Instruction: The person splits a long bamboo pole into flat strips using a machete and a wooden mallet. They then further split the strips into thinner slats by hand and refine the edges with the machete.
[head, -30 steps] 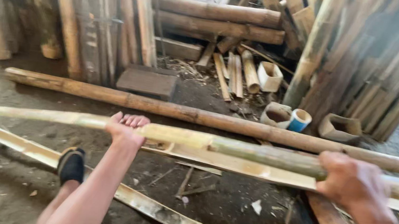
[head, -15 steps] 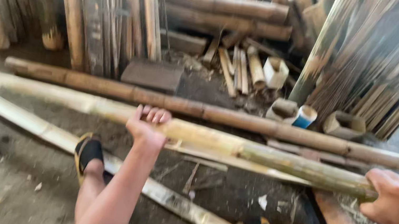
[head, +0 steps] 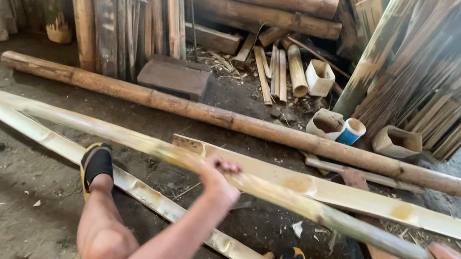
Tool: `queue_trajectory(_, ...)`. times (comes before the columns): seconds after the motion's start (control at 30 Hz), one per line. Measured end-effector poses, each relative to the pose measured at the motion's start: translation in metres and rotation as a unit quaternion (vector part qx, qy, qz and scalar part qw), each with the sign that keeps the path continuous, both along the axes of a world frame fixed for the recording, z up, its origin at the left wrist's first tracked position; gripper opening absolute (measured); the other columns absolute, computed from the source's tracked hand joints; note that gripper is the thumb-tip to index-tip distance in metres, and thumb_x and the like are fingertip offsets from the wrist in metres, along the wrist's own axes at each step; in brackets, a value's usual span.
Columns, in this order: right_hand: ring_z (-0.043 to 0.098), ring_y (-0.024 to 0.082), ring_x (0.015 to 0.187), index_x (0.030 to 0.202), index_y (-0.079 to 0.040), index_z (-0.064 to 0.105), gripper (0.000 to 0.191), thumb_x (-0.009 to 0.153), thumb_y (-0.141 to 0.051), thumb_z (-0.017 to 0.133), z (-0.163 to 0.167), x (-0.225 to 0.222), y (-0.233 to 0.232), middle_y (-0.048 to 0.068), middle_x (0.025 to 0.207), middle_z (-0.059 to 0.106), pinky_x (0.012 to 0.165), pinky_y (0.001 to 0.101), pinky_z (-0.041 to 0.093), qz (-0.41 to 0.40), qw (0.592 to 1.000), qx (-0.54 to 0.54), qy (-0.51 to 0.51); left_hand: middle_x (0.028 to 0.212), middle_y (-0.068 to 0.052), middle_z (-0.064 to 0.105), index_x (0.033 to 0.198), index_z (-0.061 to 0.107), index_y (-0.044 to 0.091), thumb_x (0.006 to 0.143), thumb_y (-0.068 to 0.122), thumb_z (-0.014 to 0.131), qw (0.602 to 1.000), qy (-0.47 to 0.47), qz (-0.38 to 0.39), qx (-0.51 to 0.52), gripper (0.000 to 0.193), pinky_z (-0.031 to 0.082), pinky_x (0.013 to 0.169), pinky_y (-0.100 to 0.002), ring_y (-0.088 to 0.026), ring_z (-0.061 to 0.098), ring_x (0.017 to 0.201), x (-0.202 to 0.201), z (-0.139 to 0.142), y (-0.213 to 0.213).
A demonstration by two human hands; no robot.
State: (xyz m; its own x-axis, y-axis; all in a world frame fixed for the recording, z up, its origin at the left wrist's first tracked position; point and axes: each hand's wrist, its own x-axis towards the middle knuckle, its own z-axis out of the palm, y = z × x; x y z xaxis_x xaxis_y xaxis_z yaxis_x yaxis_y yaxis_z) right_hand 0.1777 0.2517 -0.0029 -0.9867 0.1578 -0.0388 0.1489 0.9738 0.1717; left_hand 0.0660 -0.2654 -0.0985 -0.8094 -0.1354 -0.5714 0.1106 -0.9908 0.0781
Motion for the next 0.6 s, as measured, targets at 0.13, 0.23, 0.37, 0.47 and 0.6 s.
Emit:
queue_trajectory(0.13, 0.075, 0.034, 0.088, 0.102, -0.021, 0.069, 0.04, 0.066, -0.037, 0.078, 0.019, -0.048, -0.094, 0.009, 0.096, 0.075, 0.08, 0.0471, 0.061, 0.063, 0.998, 0.002, -0.01, 0.062, -0.01, 0.056, 0.07, 0.05, 0.009, 0.087, 0.017, 0.044, 0.993, 0.067, 0.059, -0.078, 0.02, 0.055, 0.065, -0.041, -0.024, 0.055, 0.058, -0.015, 0.027, -0.092)
queue_trajectory(0.23, 0.071, 0.036, 0.077, 0.084, -0.009, 0.066, 0.024, 0.062, -0.017, 0.073, 0.023, -0.073, -0.182, 0.015, 0.084, 0.071, 0.07, 0.0491, 0.057, 0.155, 0.976, -0.137, 0.066, 0.084, -0.014, 0.062, 0.086, 0.049, 0.005, 0.1, 0.028, 0.046, 0.981, 0.078, 0.167, -0.066, 0.027, 0.063, 0.088, -0.049, -0.031, 0.066, 0.078, -0.028, 0.051, -0.17)
queue_trajectory(0.37, 0.071, 0.037, 0.078, 0.084, -0.008, 0.063, 0.024, 0.064, -0.016, 0.074, 0.021, -0.086, -0.308, 0.015, 0.086, 0.069, 0.067, 0.0511, 0.056, 0.215, 0.961, -0.151, 0.081, 0.119, -0.01, 0.052, 0.122, 0.044, 0.018, 0.087, 0.059, 0.047, 0.974, -0.009, 0.13, -0.185, 0.054, 0.057, 0.087, -0.05, -0.031, 0.062, 0.096, -0.009, 0.063, -0.219)
queue_trajectory(0.47, 0.071, 0.039, 0.084, 0.088, -0.008, 0.064, 0.018, 0.071, -0.013, 0.07, 0.009, -0.096, -0.399, 0.013, 0.092, 0.071, 0.071, 0.0519, 0.056, 0.262, 0.941, -0.191, 0.098, 0.152, -0.02, 0.032, 0.15, 0.033, 0.02, 0.084, 0.082, 0.052, 0.966, -0.045, 0.081, -0.243, 0.092, 0.032, 0.088, -0.046, -0.029, 0.034, 0.105, 0.02, 0.043, -0.207)
queue_trajectory(0.6, 0.067, 0.039, 0.103, 0.107, -0.007, 0.062, 0.036, 0.075, -0.018, 0.073, -0.022, -0.095, -0.467, 0.017, 0.109, 0.068, 0.084, 0.051, 0.055, 0.327, 0.91, -0.25, 0.051, 0.141, -0.025, 0.048, 0.147, 0.027, 0.003, 0.092, 0.055, 0.056, 0.992, -0.057, -0.04, -0.101, 0.082, 0.05, 0.097, -0.063, -0.043, 0.057, 0.123, 0.036, -0.014, -0.127)
